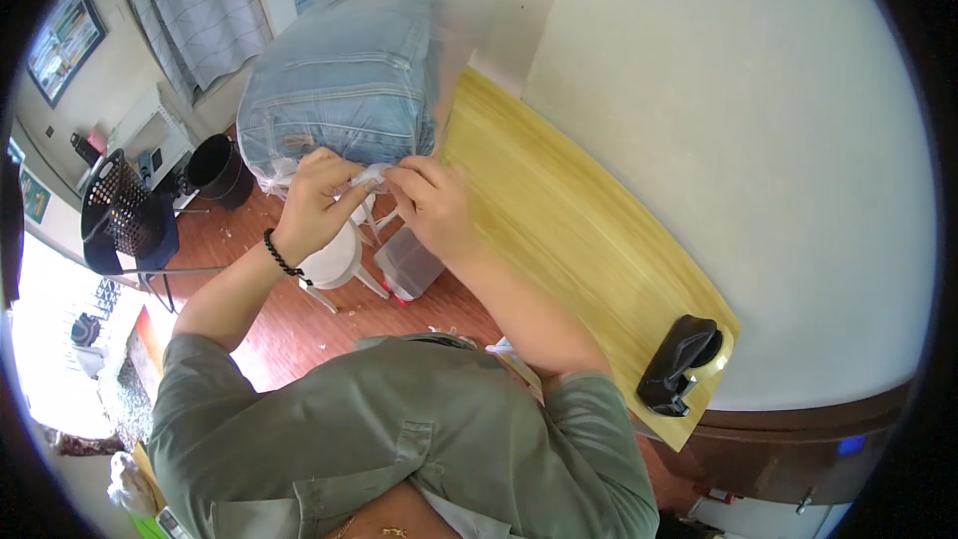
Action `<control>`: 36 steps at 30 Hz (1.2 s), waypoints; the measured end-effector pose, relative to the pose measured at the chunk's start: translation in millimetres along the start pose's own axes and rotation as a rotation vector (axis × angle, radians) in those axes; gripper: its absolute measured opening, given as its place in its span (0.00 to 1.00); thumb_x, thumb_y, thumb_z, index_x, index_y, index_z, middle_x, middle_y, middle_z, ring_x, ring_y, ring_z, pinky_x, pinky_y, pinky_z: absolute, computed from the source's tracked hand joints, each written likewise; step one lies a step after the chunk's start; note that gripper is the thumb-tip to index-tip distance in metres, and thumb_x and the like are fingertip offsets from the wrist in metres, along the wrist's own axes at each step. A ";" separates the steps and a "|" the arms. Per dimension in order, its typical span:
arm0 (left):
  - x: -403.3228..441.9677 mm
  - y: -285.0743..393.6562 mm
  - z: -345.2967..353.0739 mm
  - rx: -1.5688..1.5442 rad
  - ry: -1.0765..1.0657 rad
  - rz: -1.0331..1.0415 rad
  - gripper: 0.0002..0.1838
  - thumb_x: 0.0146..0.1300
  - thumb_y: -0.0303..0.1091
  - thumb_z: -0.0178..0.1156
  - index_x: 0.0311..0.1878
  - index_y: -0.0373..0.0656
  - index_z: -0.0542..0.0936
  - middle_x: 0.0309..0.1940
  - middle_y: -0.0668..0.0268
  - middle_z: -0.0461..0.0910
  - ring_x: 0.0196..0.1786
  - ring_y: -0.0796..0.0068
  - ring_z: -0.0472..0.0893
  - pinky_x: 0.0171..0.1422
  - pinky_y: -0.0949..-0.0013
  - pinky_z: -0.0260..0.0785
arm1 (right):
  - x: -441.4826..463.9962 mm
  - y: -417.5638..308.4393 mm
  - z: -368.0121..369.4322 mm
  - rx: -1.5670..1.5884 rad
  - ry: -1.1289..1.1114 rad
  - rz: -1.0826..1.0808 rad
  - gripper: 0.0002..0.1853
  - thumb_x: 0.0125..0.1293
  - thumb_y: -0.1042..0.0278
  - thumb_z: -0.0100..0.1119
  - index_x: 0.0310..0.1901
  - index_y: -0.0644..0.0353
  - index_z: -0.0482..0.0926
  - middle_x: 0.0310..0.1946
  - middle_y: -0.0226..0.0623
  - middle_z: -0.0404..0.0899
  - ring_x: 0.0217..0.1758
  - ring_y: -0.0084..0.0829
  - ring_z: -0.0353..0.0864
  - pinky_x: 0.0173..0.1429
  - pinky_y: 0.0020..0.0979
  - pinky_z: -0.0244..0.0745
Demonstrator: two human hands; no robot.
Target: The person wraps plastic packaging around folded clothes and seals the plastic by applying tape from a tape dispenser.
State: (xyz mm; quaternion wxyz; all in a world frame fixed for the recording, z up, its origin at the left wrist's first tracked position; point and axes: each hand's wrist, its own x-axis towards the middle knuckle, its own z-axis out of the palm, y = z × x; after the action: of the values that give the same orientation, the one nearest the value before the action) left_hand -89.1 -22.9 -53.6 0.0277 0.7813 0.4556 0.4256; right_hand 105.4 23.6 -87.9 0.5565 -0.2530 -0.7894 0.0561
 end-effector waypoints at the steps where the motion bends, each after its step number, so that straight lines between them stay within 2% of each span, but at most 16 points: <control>1: -0.2 -1.4 1.5 0.029 0.018 0.041 0.09 0.58 0.33 0.70 0.40 0.42 0.86 0.33 0.64 0.83 0.39 0.62 0.76 0.47 0.60 0.65 | 5.5 8.2 0.7 -0.136 -0.009 -0.156 0.06 0.56 0.72 0.71 0.33 0.54 0.83 0.37 0.30 0.83 0.39 0.30 0.82 0.37 0.32 0.67; 4: -8.8 8.6 15.7 0.333 0.229 0.107 0.12 0.55 0.38 0.73 0.41 0.46 0.85 0.40 0.67 0.81 0.44 0.63 0.76 0.52 0.59 0.61 | 14.1 14.8 5.6 -0.097 0.012 -0.118 0.07 0.53 0.72 0.72 0.33 0.53 0.83 0.36 0.27 0.83 0.37 0.30 0.82 0.37 0.35 0.66; 7: -18.2 -8.1 27.8 0.567 0.273 0.064 0.15 0.52 0.41 0.74 0.41 0.49 0.84 0.44 0.69 0.78 0.48 0.64 0.75 0.54 0.59 0.59 | 18.5 15.8 6.3 -0.112 0.034 -0.178 0.08 0.52 0.74 0.74 0.32 0.55 0.83 0.34 0.31 0.83 0.33 0.33 0.81 0.35 0.34 0.66; 10: -24.3 -14.4 40.5 0.590 0.407 0.077 0.13 0.50 0.39 0.73 0.39 0.51 0.84 0.43 0.72 0.78 0.49 0.66 0.75 0.56 0.59 0.59 | 19.8 14.1 4.3 -0.157 0.004 -0.207 0.09 0.50 0.74 0.75 0.32 0.54 0.83 0.32 0.29 0.82 0.31 0.32 0.80 0.36 0.34 0.66; 13: -25.6 -13.6 41.9 0.536 0.365 0.024 0.13 0.48 0.35 0.72 0.39 0.52 0.84 0.42 0.73 0.78 0.50 0.67 0.75 0.55 0.59 0.59 | 17.6 21.4 6.8 -0.202 0.002 -0.310 0.07 0.53 0.70 0.70 0.34 0.52 0.83 0.30 0.25 0.79 0.33 0.30 0.79 0.36 0.34 0.66; 16: -23.8 -10.8 37.8 0.513 0.357 0.061 0.12 0.47 0.31 0.70 0.38 0.53 0.85 0.41 0.74 0.78 0.51 0.67 0.74 0.55 0.59 0.58 | 13.4 15.0 0.7 -0.342 -0.162 -0.365 0.06 0.55 0.71 0.69 0.36 0.52 0.85 0.31 0.27 0.81 0.31 0.31 0.80 0.35 0.35 0.67; 19: -29.8 -12.1 36.4 0.534 0.375 0.091 0.09 0.50 0.32 0.68 0.36 0.54 0.84 0.43 0.76 0.79 0.51 0.67 0.74 0.55 0.59 0.58 | 5.2 1.8 8.3 -0.420 -0.187 -0.221 0.08 0.57 0.68 0.66 0.39 0.53 0.86 0.31 0.29 0.81 0.33 0.32 0.82 0.35 0.36 0.70; 22: -30.3 -15.6 34.2 0.604 0.370 0.209 0.08 0.52 0.34 0.66 0.36 0.56 0.83 0.45 0.78 0.80 0.51 0.68 0.75 0.55 0.60 0.58 | 4.4 -17.7 3.7 -0.372 -0.441 0.085 0.11 0.57 0.68 0.64 0.42 0.56 0.86 0.30 0.32 0.82 0.36 0.37 0.83 0.36 0.38 0.72; 25: -26.9 -18.3 25.9 0.676 0.292 0.350 0.09 0.52 0.35 0.65 0.38 0.56 0.81 0.45 0.78 0.81 0.51 0.69 0.75 0.55 0.61 0.58 | 22.2 -19.6 -5.1 -0.241 -0.643 0.416 0.15 0.58 0.66 0.63 0.48 0.56 0.86 0.28 0.35 0.81 0.34 0.34 0.82 0.35 0.37 0.74; 28: -24.9 -16.9 26.2 0.663 0.238 0.303 0.10 0.53 0.33 0.64 0.40 0.55 0.81 0.40 0.76 0.81 0.48 0.69 0.76 0.55 0.61 0.58 | 16.3 -1.9 -16.4 0.163 -0.672 0.611 0.16 0.62 0.67 0.62 0.52 0.53 0.85 0.30 0.34 0.82 0.31 0.28 0.80 0.35 0.33 0.74; 31: -30.2 -29.6 34.0 0.491 0.164 0.143 0.08 0.56 0.32 0.65 0.40 0.52 0.81 0.36 0.75 0.81 0.44 0.67 0.76 0.53 0.60 0.59 | -14.8 -11.6 -43.2 0.304 -0.528 0.719 0.16 0.64 0.69 0.63 0.54 0.52 0.85 0.31 0.33 0.83 0.31 0.22 0.77 0.36 0.28 0.73; 32: -28.2 -29.6 37.4 0.417 0.276 0.126 0.09 0.57 0.31 0.66 0.41 0.50 0.80 0.34 0.74 0.80 0.40 0.66 0.75 0.51 0.59 0.60 | -25.8 -18.9 -58.5 0.273 -0.489 0.725 0.15 0.64 0.70 0.63 0.54 0.53 0.85 0.31 0.33 0.82 0.31 0.22 0.77 0.36 0.27 0.73; 34: -22.9 -24.0 34.0 0.408 0.296 0.119 0.09 0.55 0.30 0.68 0.40 0.50 0.81 0.33 0.74 0.80 0.39 0.66 0.75 0.50 0.59 0.60 | -44.1 -40.9 -100.4 0.194 -0.407 0.755 0.14 0.65 0.72 0.63 0.52 0.56 0.85 0.31 0.31 0.82 0.32 0.22 0.77 0.37 0.25 0.72; 36: -17.8 -19.1 32.7 0.408 0.295 0.154 0.09 0.53 0.30 0.69 0.38 0.50 0.82 0.31 0.75 0.80 0.38 0.67 0.75 0.49 0.60 0.60 | -57.4 -59.5 -145.3 -0.022 -0.220 0.759 0.13 0.64 0.72 0.62 0.50 0.58 0.85 0.32 0.33 0.83 0.31 0.25 0.78 0.37 0.28 0.74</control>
State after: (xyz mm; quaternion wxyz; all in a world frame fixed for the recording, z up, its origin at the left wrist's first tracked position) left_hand -83.6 -13.6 -94.0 -0.2297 0.7325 0.4705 0.4351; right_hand 231.6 -82.4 -60.3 0.4057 -0.5251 -0.6953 0.2762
